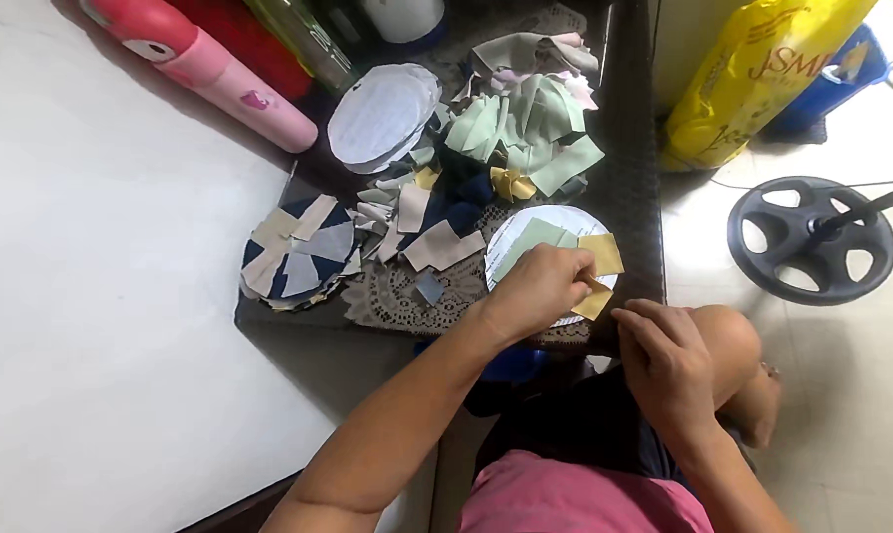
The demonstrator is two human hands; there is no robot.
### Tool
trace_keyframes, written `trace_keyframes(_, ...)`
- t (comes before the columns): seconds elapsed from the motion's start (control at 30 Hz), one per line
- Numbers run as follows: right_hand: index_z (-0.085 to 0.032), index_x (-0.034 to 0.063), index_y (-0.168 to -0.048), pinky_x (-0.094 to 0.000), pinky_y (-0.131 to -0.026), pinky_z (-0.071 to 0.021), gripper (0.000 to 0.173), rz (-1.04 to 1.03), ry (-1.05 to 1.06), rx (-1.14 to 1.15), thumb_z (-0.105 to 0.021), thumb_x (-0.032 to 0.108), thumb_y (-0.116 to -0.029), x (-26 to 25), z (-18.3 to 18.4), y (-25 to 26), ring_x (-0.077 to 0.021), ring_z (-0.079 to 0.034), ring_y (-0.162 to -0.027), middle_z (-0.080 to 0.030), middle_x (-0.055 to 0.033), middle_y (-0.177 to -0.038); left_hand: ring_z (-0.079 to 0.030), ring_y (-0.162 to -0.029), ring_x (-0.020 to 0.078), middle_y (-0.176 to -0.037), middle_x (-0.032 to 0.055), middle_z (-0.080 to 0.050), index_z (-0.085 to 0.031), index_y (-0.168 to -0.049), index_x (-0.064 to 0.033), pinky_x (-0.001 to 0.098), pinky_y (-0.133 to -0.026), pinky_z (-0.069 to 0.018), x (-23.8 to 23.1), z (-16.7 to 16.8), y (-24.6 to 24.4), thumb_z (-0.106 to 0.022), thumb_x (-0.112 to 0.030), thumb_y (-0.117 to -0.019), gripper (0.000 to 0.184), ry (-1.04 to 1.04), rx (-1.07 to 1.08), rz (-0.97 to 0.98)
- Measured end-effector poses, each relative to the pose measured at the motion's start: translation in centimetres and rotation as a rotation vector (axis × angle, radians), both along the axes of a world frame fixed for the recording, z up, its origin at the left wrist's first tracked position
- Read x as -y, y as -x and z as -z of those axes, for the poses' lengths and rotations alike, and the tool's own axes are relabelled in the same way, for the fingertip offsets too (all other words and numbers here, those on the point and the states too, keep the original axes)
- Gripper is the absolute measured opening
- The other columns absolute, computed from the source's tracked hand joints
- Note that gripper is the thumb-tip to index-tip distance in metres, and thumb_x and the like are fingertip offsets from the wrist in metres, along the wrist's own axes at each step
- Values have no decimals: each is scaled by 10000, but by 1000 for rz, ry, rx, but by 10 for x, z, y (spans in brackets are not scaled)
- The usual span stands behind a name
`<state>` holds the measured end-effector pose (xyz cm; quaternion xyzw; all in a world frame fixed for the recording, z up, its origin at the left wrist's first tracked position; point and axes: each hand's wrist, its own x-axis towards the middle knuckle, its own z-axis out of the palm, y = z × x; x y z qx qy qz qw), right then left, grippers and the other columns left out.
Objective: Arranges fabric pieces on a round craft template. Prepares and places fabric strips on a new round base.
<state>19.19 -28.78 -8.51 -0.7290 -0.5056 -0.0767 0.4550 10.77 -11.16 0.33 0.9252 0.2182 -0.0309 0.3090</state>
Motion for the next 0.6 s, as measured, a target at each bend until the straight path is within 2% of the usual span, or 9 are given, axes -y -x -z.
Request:
trace_keyframes(0.2,-803,112,-1000,-420,-880,-513,218,-1,3,96,-588,103,-963,4,9,9,-284,-683,-1017,-765,-86,-1104,-665,-716,139,-796,32,-701,-730,-985,-94,363,-672,-556,-3,1,-2,-713,-120,-954,44,-43,-32,25)
trace_keyframes(0.33,-801,119,-1000,-420,-893,-498,217,2,7,138,-586,113,-964,3,11,10,-274,-680,-1018,-766,-71,-1103,-675,-730,149,-809,44,-709,-732,-980,-86,385,-685,-565,-4,0,-3,-717,-111,-949,42,-28,-34,1)
trace_keyframes(0.6,-800,122,-1001,-419,-878,-490,227,15,15,142,-576,114,-965,0,10,12,-266,-678,-1012,-768,-61,-1093,-670,-719,130,-799,25,-706,-729,-982,-100,360,-675,-560,-7,2,-3,-721,-129,-952,43,-24,-53,5)
